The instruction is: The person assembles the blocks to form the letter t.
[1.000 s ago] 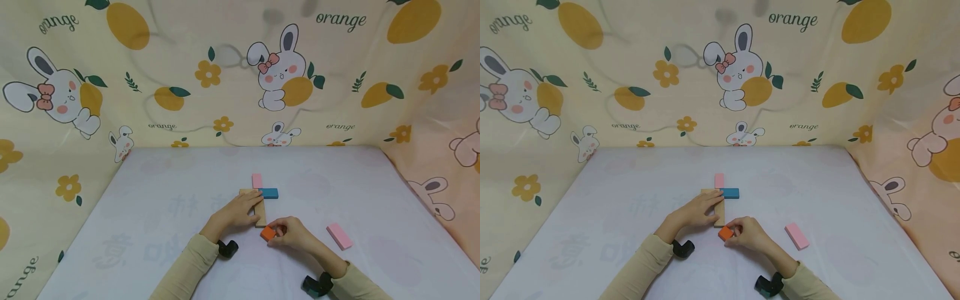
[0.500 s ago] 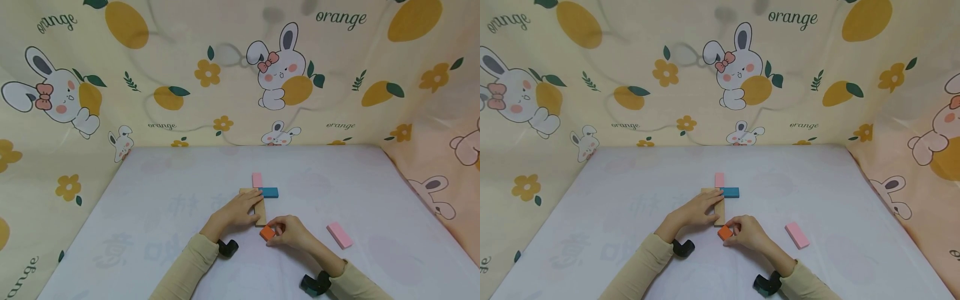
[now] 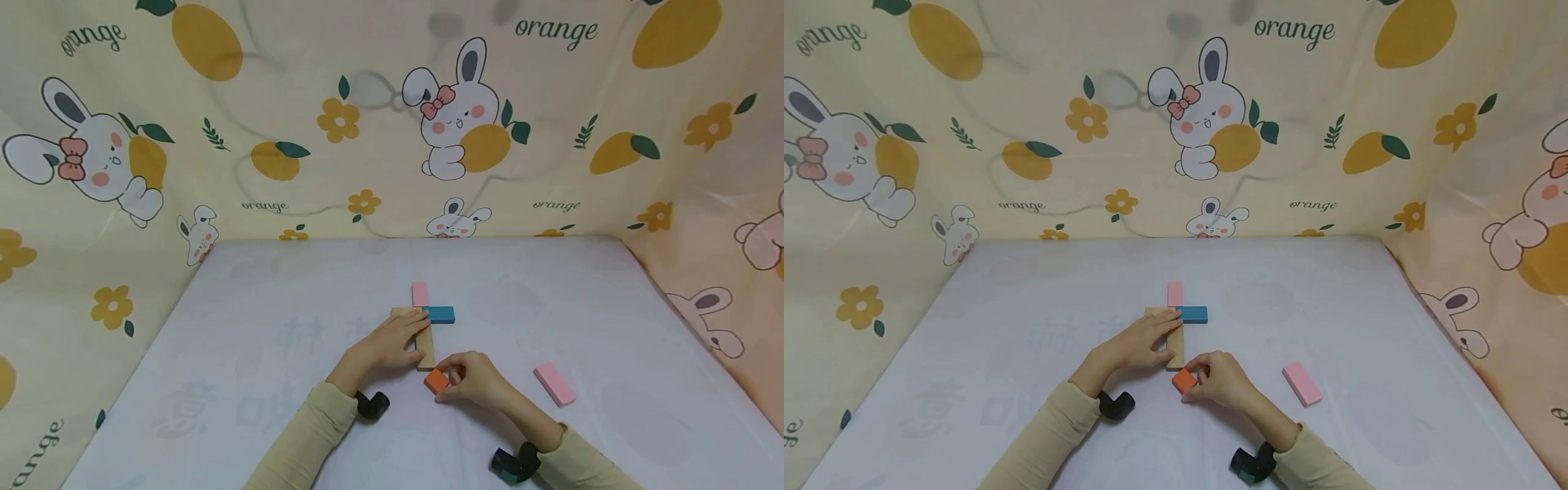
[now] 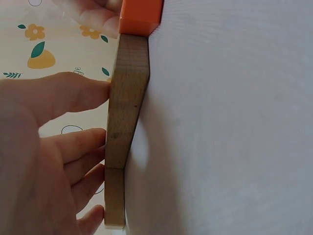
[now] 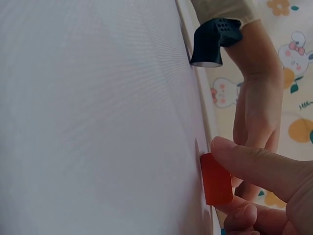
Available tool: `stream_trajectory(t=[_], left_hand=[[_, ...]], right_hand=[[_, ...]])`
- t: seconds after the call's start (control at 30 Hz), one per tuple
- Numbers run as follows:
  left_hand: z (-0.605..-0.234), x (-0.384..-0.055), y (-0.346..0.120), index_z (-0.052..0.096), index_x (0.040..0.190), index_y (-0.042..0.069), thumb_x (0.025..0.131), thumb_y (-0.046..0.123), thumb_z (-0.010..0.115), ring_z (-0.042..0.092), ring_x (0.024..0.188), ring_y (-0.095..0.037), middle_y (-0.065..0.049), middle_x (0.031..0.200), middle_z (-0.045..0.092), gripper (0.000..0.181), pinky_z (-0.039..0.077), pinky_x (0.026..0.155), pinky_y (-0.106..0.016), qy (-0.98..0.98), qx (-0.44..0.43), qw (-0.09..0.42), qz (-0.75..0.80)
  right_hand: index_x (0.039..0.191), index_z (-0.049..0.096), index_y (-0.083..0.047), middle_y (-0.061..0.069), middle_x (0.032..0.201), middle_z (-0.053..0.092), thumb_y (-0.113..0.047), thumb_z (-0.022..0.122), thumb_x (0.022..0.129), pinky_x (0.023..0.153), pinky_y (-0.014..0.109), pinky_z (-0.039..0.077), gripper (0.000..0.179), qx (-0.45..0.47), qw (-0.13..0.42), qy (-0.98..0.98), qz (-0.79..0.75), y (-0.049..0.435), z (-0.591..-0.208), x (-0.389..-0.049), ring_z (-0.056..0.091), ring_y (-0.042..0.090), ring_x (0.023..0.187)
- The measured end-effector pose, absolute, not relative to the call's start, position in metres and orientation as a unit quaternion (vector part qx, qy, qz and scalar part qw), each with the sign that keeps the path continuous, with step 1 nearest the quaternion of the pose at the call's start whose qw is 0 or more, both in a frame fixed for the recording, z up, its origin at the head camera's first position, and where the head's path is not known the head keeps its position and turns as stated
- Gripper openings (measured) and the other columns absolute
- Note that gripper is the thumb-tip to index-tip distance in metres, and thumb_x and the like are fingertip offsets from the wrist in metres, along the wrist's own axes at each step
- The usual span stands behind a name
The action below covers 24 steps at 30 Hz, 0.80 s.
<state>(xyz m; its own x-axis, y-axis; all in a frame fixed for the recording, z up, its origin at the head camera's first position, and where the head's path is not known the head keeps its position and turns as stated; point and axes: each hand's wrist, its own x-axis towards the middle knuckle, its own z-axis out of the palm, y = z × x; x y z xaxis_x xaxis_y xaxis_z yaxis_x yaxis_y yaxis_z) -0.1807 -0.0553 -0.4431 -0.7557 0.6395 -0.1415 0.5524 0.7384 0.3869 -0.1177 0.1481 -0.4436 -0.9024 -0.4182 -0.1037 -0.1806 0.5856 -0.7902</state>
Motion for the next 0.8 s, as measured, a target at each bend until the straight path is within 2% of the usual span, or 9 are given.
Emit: stream_trajectory(t=[0.8], left_hand=[[-0.4425,-0.1801,-0.0550,0.033,0.151,0.014,0.095,0.033,0.054,0.023,0.151,-0.019,-0.002,0.161,0.026,0.062,0.022,0.123,-0.042,0.924,0.317,0.134,0.167]], right_hand=[[0.106,0.068,0.007,-0.005,0.062,0.042,-0.014,0.085,0.069,0.055,0.016,0.034,0.046,-0.183,0.154,0.871,-0.429,0.1551,-0.4433,-0.1184,0.039,-0.001,0.057]])
